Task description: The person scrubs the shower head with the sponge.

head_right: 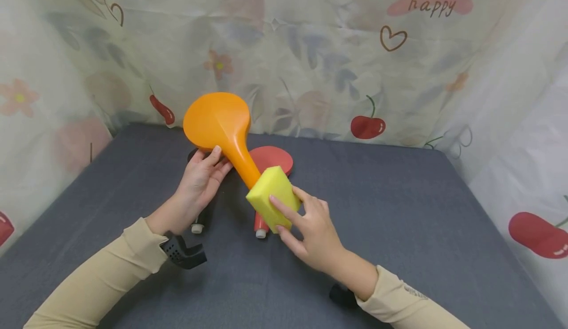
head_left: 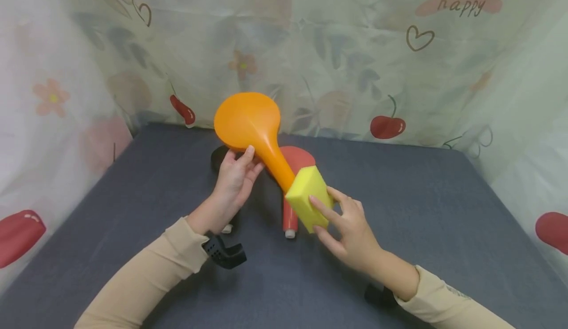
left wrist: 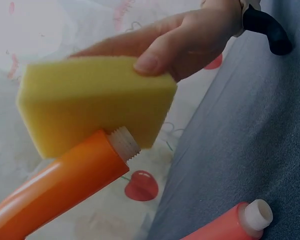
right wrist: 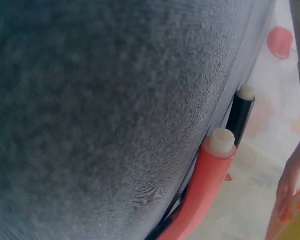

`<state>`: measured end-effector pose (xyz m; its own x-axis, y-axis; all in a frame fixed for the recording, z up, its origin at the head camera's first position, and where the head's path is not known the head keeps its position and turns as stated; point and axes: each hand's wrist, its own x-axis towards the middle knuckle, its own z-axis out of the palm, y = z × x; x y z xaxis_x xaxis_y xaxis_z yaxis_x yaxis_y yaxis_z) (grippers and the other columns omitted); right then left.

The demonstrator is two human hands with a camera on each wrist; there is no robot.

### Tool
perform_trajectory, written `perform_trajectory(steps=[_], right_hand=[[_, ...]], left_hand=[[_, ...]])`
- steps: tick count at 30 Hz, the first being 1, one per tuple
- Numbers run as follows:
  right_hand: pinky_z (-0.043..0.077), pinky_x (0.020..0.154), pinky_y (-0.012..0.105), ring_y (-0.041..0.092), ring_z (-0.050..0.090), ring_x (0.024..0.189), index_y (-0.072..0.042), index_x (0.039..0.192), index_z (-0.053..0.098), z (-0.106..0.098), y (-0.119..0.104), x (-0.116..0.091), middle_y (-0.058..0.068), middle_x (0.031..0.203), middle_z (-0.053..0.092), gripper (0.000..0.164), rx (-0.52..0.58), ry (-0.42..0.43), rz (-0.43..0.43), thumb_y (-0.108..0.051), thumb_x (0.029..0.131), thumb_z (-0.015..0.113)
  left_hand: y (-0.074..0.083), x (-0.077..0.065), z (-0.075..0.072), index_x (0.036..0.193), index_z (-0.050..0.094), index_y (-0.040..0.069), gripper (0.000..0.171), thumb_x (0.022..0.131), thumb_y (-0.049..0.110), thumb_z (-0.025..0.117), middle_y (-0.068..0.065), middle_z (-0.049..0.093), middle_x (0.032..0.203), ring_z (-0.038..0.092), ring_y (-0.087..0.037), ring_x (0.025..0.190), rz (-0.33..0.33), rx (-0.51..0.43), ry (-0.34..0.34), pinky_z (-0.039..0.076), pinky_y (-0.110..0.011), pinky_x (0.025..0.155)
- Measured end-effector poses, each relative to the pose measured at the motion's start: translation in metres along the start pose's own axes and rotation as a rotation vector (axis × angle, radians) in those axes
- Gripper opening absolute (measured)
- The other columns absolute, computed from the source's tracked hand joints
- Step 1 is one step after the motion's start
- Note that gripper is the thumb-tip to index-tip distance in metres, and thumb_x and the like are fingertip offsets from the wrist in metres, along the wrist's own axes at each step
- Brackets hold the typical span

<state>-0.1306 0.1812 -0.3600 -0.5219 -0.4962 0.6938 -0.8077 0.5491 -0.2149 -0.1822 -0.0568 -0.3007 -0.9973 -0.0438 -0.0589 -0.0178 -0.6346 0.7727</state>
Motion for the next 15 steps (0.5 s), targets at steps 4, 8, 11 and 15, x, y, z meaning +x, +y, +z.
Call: perform_trajectory(steps=[4, 8, 11, 15], right_hand=[[0.041, 0.07, 0.043, 0.031, 0.053, 0.101, -0.033, 0.137, 0.045, -0.0006, -0.003, 0.0006, 0.023, 0.121, 0.053, 0.041, -0.052, 0.003, -0.12, -0.041, 0.097, 0.039], [0.041, 0.069, 0.042, 0.029, 0.053, 0.1, -0.032, 0.137, 0.045, -0.0006, -0.0007, 0.0002, 0.022, 0.12, 0.053, 0.041, -0.083, -0.01, -0.125, -0.04, 0.098, 0.038], [0.042, 0.071, 0.042, 0.029, 0.053, 0.099, -0.03, 0.139, 0.042, -0.0006, 0.0018, -0.0003, 0.021, 0.119, 0.053, 0.044, -0.101, -0.02, -0.072, -0.043, 0.098, 0.034], [0.043, 0.072, 0.042, 0.028, 0.053, 0.098, -0.03, 0.14, 0.04, -0.0017, 0.0011, -0.0006, 0.022, 0.119, 0.054, 0.045, -0.092, -0.034, -0.045, -0.043, 0.099, 0.032]], left_hand=[[0.0003, 0.0, -0.0003, 0.139, 0.03, 0.013, 0.042, 0.099, 0.012, 0.041, 0.004, 0.05, 0.117, 0.054, -0.012, 0.101, -0.007, 0.002, 0.006, 0.039, -0.035, 0.108], [-0.0004, 0.0005, -0.0009, 0.14, 0.03, 0.014, 0.043, 0.098, 0.011, 0.042, 0.003, 0.05, 0.118, 0.053, -0.013, 0.103, -0.014, -0.008, 0.012, 0.039, -0.035, 0.108], [-0.0009, 0.001, -0.0014, 0.139, 0.03, 0.014, 0.043, 0.098, 0.011, 0.042, 0.003, 0.05, 0.119, 0.053, -0.014, 0.103, -0.015, -0.018, 0.013, 0.039, -0.035, 0.108], [-0.0006, 0.0018, -0.0011, 0.139, 0.031, 0.014, 0.042, 0.098, 0.011, 0.041, 0.002, 0.05, 0.118, 0.053, -0.014, 0.103, -0.014, -0.034, 0.021, 0.039, -0.035, 0.108]])
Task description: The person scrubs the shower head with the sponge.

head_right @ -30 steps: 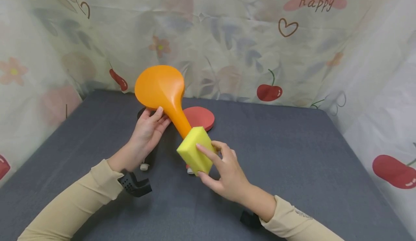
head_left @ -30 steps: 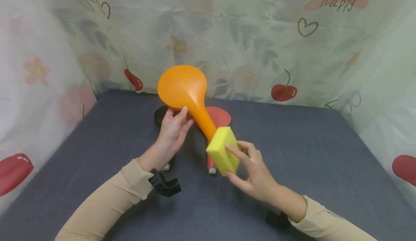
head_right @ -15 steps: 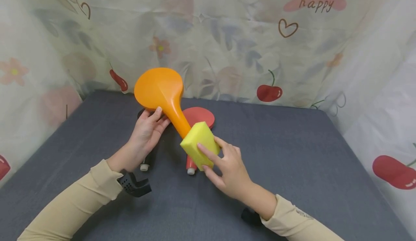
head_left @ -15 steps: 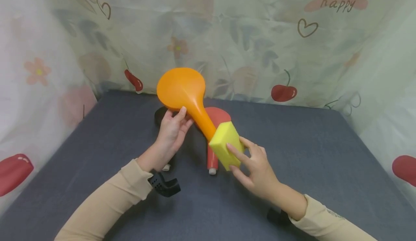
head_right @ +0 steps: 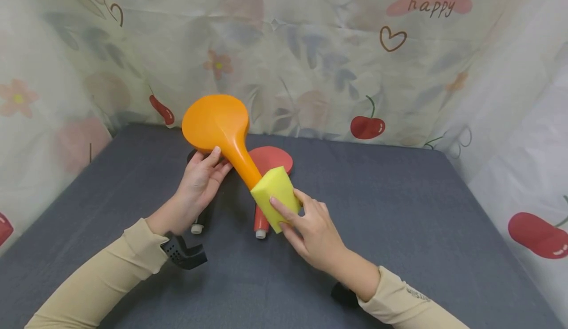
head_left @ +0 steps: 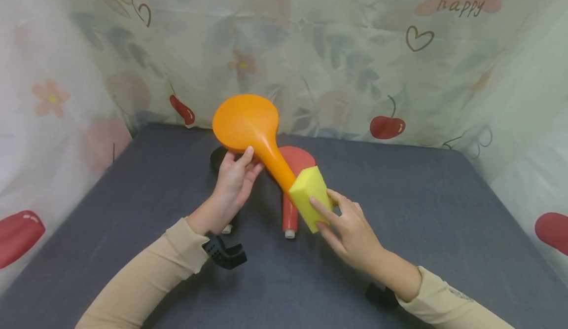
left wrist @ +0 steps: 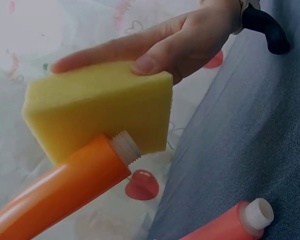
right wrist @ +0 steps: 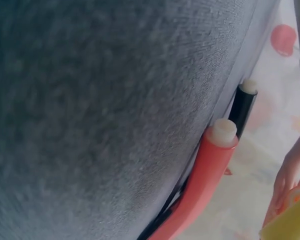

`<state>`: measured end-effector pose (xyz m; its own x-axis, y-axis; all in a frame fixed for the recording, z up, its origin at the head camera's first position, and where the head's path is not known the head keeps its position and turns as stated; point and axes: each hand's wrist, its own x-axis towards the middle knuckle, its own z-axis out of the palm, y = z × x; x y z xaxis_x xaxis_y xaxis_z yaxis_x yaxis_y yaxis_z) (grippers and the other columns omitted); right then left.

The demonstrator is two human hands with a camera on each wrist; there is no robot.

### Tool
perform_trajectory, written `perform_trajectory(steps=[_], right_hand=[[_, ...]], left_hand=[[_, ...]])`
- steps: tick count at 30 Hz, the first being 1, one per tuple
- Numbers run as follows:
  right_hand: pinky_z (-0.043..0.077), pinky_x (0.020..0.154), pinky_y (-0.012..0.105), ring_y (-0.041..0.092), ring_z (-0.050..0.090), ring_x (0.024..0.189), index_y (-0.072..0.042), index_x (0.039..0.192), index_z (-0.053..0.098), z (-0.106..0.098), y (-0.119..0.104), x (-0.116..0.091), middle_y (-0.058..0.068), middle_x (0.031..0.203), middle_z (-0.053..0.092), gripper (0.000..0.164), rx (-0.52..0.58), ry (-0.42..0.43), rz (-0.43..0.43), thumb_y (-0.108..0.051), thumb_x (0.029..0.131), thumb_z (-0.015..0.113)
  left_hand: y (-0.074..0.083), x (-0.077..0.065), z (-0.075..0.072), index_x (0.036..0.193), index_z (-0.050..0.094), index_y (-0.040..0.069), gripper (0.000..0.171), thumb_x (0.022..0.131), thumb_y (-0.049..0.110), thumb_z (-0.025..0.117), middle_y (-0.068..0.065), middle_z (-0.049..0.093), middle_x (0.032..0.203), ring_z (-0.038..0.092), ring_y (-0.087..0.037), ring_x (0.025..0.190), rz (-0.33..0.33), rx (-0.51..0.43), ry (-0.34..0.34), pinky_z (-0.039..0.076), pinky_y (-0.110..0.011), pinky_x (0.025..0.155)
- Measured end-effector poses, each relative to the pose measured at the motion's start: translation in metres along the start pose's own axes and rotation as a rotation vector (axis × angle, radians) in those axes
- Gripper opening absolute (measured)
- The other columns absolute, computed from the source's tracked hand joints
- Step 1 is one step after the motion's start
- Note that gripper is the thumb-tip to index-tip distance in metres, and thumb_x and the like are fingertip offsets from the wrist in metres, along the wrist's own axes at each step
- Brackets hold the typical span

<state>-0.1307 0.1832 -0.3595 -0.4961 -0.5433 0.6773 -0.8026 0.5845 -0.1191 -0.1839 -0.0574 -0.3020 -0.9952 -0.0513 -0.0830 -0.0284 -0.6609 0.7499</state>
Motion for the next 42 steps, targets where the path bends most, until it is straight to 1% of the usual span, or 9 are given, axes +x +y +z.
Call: perform_trajectory(steps=[5, 8, 13, 17, 23, 27, 32, 36, 42], right_hand=[[0.042, 0.071, 0.04, 0.028, 0.054, 0.1, -0.033, 0.139, 0.041, -0.001, -0.002, -0.001, 0.022, 0.119, 0.054, 0.042, 0.015, -0.015, -0.027, -0.041, 0.099, 0.033], [0.041, 0.072, 0.039, 0.027, 0.053, 0.1, -0.032, 0.139, 0.042, -0.002, -0.002, -0.002, 0.021, 0.12, 0.054, 0.04, 0.033, -0.037, 0.001, -0.038, 0.099, 0.037], [0.04, 0.077, 0.039, 0.024, 0.053, 0.099, -0.03, 0.142, 0.038, -0.004, -0.001, 0.0, 0.017, 0.124, 0.052, 0.055, 0.096, -0.131, 0.192, -0.017, 0.092, 0.056], [0.041, 0.08, 0.04, 0.025, 0.051, 0.102, -0.028, 0.144, 0.032, -0.006, -0.005, 0.0, 0.013, 0.127, 0.051, 0.063, 0.164, -0.192, 0.314, -0.011, 0.09, 0.057], [0.04, 0.08, 0.04, 0.026, 0.05, 0.103, -0.027, 0.143, 0.035, -0.008, -0.011, -0.001, 0.014, 0.127, 0.049, 0.063, 0.191, -0.158, 0.282, -0.01, 0.087, 0.06], [0.043, 0.081, 0.041, 0.023, 0.05, 0.103, -0.025, 0.144, 0.033, -0.007, -0.009, -0.001, 0.012, 0.126, 0.05, 0.063, 0.25, -0.148, 0.301, -0.009, 0.088, 0.058], [0.05, 0.081, 0.033, 0.02, 0.055, 0.099, -0.021, 0.147, 0.027, -0.003, -0.001, 0.002, 0.013, 0.127, 0.05, 0.057, 0.423, -0.195, 0.433, -0.011, 0.095, 0.049], [0.047, 0.078, 0.028, 0.024, 0.056, 0.097, -0.022, 0.148, 0.021, -0.001, 0.001, 0.003, 0.019, 0.123, 0.053, 0.054, 0.541, -0.251, 0.522, -0.014, 0.099, 0.043], [0.047, 0.08, 0.032, 0.028, 0.055, 0.1, -0.021, 0.148, 0.018, -0.006, -0.004, 0.005, 0.022, 0.121, 0.052, 0.055, 0.605, -0.214, 0.536, -0.011, 0.099, 0.04]], left_hand=[[0.0, 0.001, 0.0, 0.137, 0.033, 0.013, 0.039, 0.099, 0.011, 0.041, 0.002, 0.05, 0.116, 0.052, -0.014, 0.102, -0.004, -0.007, 0.03, 0.04, -0.035, 0.107], [0.0, 0.001, 0.0, 0.136, 0.033, 0.014, 0.038, 0.099, 0.011, 0.041, 0.002, 0.05, 0.114, 0.053, -0.014, 0.1, -0.008, -0.001, 0.037, 0.046, -0.03, 0.1], [-0.001, 0.0, 0.0, 0.136, 0.033, 0.014, 0.038, 0.099, 0.011, 0.041, 0.002, 0.05, 0.114, 0.053, -0.013, 0.097, -0.008, -0.001, 0.039, 0.051, -0.022, 0.085], [-0.001, 0.0, 0.001, 0.137, 0.032, 0.014, 0.039, 0.099, 0.011, 0.041, 0.002, 0.05, 0.115, 0.053, -0.014, 0.098, -0.003, -0.006, 0.034, 0.051, -0.023, 0.088], [0.001, 0.002, 0.001, 0.137, 0.031, 0.013, 0.039, 0.099, 0.011, 0.04, 0.002, 0.05, 0.116, 0.052, -0.015, 0.101, 0.017, -0.035, 0.025, 0.048, -0.027, 0.093], [0.002, 0.002, 0.001, 0.136, 0.032, 0.014, 0.038, 0.099, 0.011, 0.04, 0.002, 0.05, 0.116, 0.052, -0.015, 0.102, 0.027, -0.03, 0.018, 0.049, -0.026, 0.091], [0.004, -0.002, 0.004, 0.136, 0.033, 0.014, 0.038, 0.099, 0.012, 0.041, 0.002, 0.05, 0.118, 0.052, -0.015, 0.104, 0.031, -0.031, -0.004, 0.045, -0.03, 0.101], [0.006, -0.003, 0.006, 0.136, 0.031, 0.014, 0.038, 0.099, 0.012, 0.04, 0.001, 0.049, 0.119, 0.051, -0.016, 0.107, 0.014, -0.056, -0.008, 0.038, -0.035, 0.108], [0.006, 0.0, 0.004, 0.137, 0.031, 0.014, 0.039, 0.099, 0.011, 0.04, 0.001, 0.049, 0.118, 0.051, -0.015, 0.106, 0.022, -0.069, 0.005, 0.037, -0.036, 0.109]])
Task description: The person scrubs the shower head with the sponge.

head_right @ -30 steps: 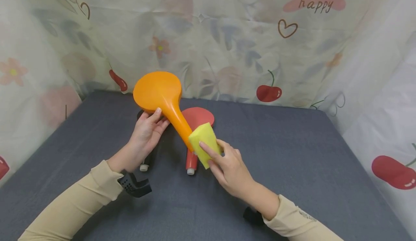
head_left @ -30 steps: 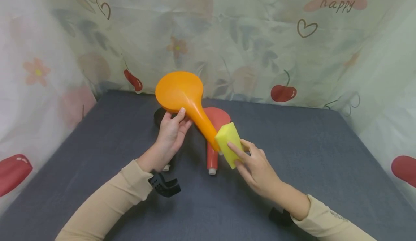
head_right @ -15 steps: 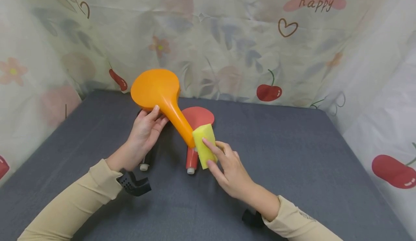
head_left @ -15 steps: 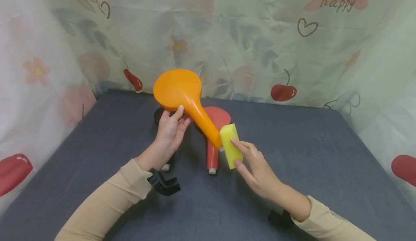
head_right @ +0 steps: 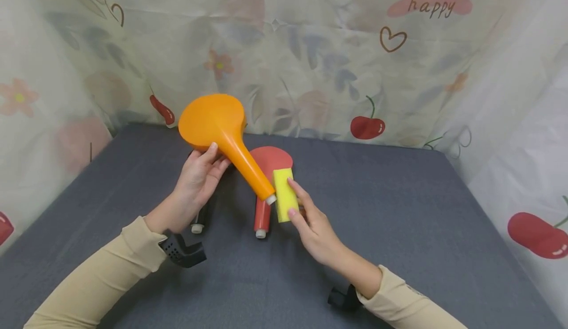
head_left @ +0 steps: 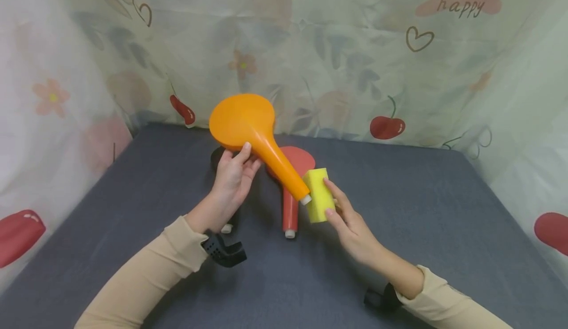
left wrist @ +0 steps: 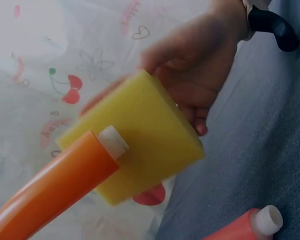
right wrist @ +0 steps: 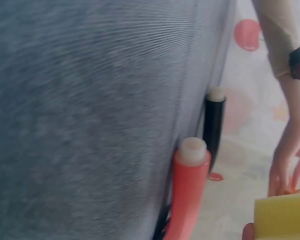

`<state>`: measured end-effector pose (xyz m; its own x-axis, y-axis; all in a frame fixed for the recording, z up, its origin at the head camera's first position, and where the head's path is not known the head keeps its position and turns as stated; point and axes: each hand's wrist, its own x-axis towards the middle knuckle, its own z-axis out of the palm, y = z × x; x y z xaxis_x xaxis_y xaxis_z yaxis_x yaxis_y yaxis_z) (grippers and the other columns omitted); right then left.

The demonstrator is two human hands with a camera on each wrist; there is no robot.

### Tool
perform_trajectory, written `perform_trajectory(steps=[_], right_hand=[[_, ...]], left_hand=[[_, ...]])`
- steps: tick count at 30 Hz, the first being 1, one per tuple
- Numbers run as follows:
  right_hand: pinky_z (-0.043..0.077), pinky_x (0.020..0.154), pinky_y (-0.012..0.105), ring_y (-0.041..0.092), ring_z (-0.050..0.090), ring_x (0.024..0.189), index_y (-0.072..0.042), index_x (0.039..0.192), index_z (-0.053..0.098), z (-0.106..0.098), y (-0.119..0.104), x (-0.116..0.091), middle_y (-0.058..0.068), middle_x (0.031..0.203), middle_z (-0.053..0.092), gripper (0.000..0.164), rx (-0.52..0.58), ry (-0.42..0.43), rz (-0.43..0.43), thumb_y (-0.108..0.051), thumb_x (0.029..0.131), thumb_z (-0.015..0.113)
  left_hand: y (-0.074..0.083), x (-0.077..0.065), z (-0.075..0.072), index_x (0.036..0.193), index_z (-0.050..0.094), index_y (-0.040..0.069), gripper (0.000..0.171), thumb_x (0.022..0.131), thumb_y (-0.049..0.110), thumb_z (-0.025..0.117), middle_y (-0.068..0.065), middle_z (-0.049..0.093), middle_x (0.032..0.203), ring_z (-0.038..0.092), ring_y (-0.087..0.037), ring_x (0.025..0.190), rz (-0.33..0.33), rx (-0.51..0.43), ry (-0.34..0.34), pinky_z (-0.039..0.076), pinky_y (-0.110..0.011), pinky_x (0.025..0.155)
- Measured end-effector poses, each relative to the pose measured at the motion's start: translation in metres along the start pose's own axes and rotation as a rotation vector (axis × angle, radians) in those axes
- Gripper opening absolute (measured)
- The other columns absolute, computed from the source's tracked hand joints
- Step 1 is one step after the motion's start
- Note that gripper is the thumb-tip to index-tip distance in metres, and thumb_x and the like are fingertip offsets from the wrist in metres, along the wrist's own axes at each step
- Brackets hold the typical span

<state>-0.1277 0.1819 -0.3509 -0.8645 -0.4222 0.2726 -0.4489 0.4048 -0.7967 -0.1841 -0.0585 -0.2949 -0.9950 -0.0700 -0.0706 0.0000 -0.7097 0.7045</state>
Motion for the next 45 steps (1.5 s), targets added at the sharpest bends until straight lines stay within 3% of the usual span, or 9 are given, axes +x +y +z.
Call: perform_trajectory(steps=[3, 7, 15, 21, 28, 35, 40, 45], right_hand=[[0.047, 0.082, 0.036, 0.029, 0.053, 0.101, -0.021, 0.148, 0.018, -0.001, -0.004, 0.0, 0.022, 0.121, 0.05, 0.055, 0.033, 0.017, 0.003, -0.011, 0.099, 0.039], [0.045, 0.082, 0.039, 0.027, 0.05, 0.097, -0.021, 0.149, 0.017, 0.001, -0.005, 0.001, 0.022, 0.115, 0.049, 0.053, 0.102, -0.01, 0.075, -0.014, 0.1, 0.036], [0.045, 0.078, 0.031, 0.023, 0.049, 0.09, -0.018, 0.149, 0.011, 0.006, 0.002, 0.002, 0.02, 0.129, 0.034, 0.052, 0.267, -0.133, 0.215, -0.022, 0.102, 0.03], [0.04, 0.078, 0.03, 0.019, 0.051, 0.09, -0.02, 0.15, 0.0, 0.003, 0.0, 0.005, 0.019, 0.13, 0.029, 0.054, 0.498, -0.209, 0.309, -0.027, 0.103, 0.025], [0.038, 0.082, 0.033, 0.018, 0.052, 0.095, -0.023, 0.149, -0.003, -0.004, -0.005, 0.009, 0.013, 0.135, 0.025, 0.053, 0.605, -0.19, 0.273, -0.028, 0.103, 0.022], [0.041, 0.08, 0.029, 0.02, 0.053, 0.094, -0.028, 0.148, -0.006, 0.0, -0.004, 0.008, 0.006, 0.126, 0.035, 0.052, 0.773, -0.291, 0.399, -0.033, 0.103, 0.019], [0.044, 0.081, 0.027, 0.02, 0.057, 0.093, -0.029, 0.148, -0.006, 0.004, -0.005, 0.006, 0.003, 0.121, 0.043, 0.051, 0.915, -0.371, 0.471, -0.035, 0.103, 0.017], [0.046, 0.082, 0.026, 0.02, 0.058, 0.094, -0.029, 0.149, -0.006, 0.0, -0.006, 0.008, 0.004, 0.122, 0.044, 0.05, 1.048, -0.343, 0.506, -0.035, 0.103, 0.013]], left_hand=[[0.0, 0.0, 0.0, 0.137, 0.031, 0.014, 0.04, 0.099, 0.011, 0.04, 0.001, 0.049, 0.119, 0.051, -0.016, 0.107, 0.004, -0.005, -0.001, 0.036, -0.036, 0.109], [0.001, -0.001, 0.001, 0.137, 0.031, 0.014, 0.039, 0.099, 0.01, 0.04, 0.001, 0.049, 0.12, 0.051, -0.016, 0.107, 0.016, -0.003, -0.013, 0.038, -0.035, 0.108], [0.003, -0.001, 0.003, 0.128, 0.037, 0.016, 0.03, 0.099, 0.01, 0.04, 0.002, 0.05, 0.116, 0.053, -0.015, 0.1, 0.036, 0.0, -0.029, 0.05, -0.024, 0.087], [0.002, -0.001, 0.001, 0.128, 0.036, 0.017, 0.031, 0.098, 0.01, 0.04, 0.002, 0.05, 0.117, 0.052, -0.015, 0.102, 0.03, -0.006, -0.043, 0.04, -0.034, 0.107], [0.002, -0.001, 0.001, 0.13, 0.035, 0.016, 0.033, 0.098, 0.009, 0.04, 0.001, 0.049, 0.118, 0.052, -0.017, 0.103, 0.03, -0.008, -0.049, 0.034, -0.038, 0.111], [0.001, -0.002, 0.002, 0.133, 0.031, 0.015, 0.036, 0.099, 0.008, 0.038, 0.001, 0.049, 0.119, 0.053, -0.015, 0.104, 0.051, -0.015, -0.07, 0.034, -0.038, 0.111], [0.0, -0.002, 0.002, 0.131, 0.033, 0.018, 0.034, 0.099, 0.007, 0.039, 0.002, 0.049, 0.119, 0.055, -0.013, 0.102, 0.069, -0.008, -0.085, 0.046, -0.03, 0.1], [-0.001, -0.005, 0.002, 0.131, 0.034, 0.019, 0.035, 0.098, 0.005, 0.039, 0.002, 0.051, 0.118, 0.058, -0.011, 0.098, 0.101, 0.024, -0.121, 0.052, -0.024, 0.088]])
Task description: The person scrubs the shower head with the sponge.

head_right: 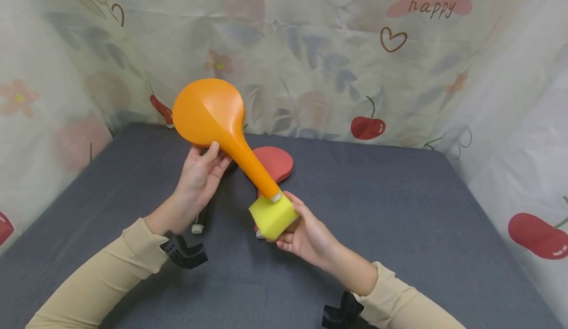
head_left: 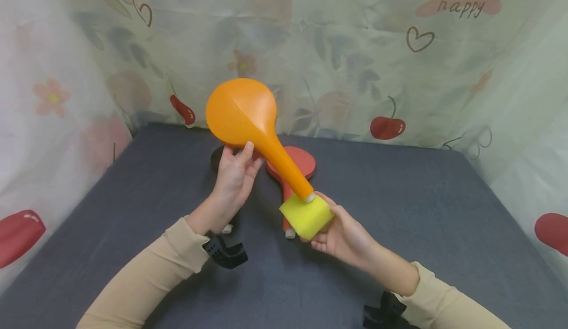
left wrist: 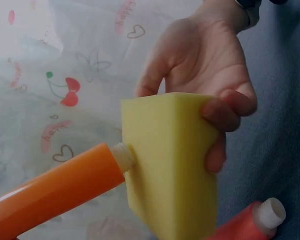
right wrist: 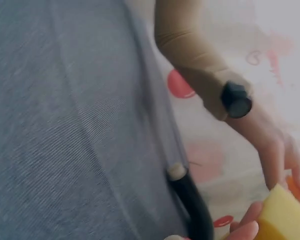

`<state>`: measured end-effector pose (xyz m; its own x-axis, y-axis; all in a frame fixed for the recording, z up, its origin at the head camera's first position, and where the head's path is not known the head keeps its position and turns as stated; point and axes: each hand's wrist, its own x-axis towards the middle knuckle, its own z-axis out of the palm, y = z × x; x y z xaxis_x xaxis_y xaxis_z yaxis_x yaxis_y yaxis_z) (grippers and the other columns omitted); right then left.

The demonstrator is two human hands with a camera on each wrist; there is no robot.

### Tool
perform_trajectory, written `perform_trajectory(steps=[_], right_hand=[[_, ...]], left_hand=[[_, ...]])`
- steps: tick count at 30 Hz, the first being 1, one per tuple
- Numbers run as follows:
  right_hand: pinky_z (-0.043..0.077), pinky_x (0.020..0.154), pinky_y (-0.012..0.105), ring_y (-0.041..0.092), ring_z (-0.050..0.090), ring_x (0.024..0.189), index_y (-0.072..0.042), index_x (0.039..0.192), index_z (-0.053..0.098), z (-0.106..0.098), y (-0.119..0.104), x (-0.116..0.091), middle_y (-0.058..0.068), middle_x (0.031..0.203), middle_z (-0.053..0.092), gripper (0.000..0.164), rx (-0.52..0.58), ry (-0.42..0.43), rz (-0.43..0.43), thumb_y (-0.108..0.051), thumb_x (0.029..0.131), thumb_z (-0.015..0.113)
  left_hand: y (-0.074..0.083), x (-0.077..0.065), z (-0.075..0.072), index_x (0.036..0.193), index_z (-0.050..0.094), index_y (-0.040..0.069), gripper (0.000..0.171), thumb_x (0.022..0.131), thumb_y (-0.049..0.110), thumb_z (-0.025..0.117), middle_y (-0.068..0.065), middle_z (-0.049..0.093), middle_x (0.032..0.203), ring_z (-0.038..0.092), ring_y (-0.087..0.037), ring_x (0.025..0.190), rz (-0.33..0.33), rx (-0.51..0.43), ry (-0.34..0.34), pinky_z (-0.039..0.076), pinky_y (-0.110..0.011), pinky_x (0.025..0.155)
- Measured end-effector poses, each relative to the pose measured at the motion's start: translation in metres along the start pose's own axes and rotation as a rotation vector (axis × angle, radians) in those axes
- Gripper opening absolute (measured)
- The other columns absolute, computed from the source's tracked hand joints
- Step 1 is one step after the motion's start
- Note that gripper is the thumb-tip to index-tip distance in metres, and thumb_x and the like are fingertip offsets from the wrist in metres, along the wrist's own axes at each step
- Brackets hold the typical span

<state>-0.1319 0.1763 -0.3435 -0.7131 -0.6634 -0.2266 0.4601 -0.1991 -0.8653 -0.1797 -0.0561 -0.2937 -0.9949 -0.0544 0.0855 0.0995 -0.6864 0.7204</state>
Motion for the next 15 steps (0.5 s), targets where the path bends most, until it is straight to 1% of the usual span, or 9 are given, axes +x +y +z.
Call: perform_trajectory(steps=[4, 7, 11, 15], right_hand=[[0.046, 0.082, 0.026, 0.021, 0.055, 0.097, -0.031, 0.149, -0.004, -0.0008, -0.0058, -0.0001, 0.003, 0.125, 0.041, 0.049, 0.062, 0.064, -0.014, -0.036, 0.103, 0.013], [0.045, 0.083, 0.026, 0.021, 0.055, 0.099, -0.034, 0.149, -0.001, 0.0002, -0.0087, -0.0002, 0.003, 0.129, 0.038, 0.049, 0.077, 0.126, -0.024, -0.037, 0.103, 0.014], [0.046, 0.083, 0.026, 0.023, 0.055, 0.099, -0.034, 0.149, -0.001, 0.0046, -0.0086, -0.0014, 0.004, 0.132, 0.036, 0.05, 0.028, 0.162, -0.029, -0.038, 0.103, 0.018], [0.046, 0.082, 0.026, 0.023, 0.056, 0.096, -0.034, 0.148, -0.002, 0.0084, -0.0067, -0.0032, 0.007, 0.13, 0.037, 0.051, -0.029, 0.163, -0.022, -0.038, 0.103, 0.022]], left_hand=[[0.0016, -0.0028, 0.0016, 0.13, 0.033, 0.019, 0.036, 0.098, 0.005, 0.04, 0.001, 0.051, 0.119, 0.057, -0.011, 0.101, 0.015, 0.018, -0.034, 0.052, -0.023, 0.089], [0.0021, -0.0038, 0.0026, 0.13, 0.032, 0.019, 0.036, 0.098, 0.005, 0.04, 0.001, 0.051, 0.119, 0.057, -0.012, 0.102, 0.022, 0.025, -0.045, 0.052, -0.023, 0.089], [0.0021, -0.0038, 0.003, 0.13, 0.032, 0.018, 0.036, 0.098, 0.004, 0.04, 0.001, 0.051, 0.118, 0.057, -0.012, 0.101, 0.034, 0.031, -0.047, 0.052, -0.023, 0.088], [0.0032, -0.0035, 0.0031, 0.13, 0.033, 0.018, 0.035, 0.098, 0.005, 0.04, 0.001, 0.051, 0.118, 0.057, -0.011, 0.101, 0.039, 0.036, -0.049, 0.052, -0.023, 0.089]])
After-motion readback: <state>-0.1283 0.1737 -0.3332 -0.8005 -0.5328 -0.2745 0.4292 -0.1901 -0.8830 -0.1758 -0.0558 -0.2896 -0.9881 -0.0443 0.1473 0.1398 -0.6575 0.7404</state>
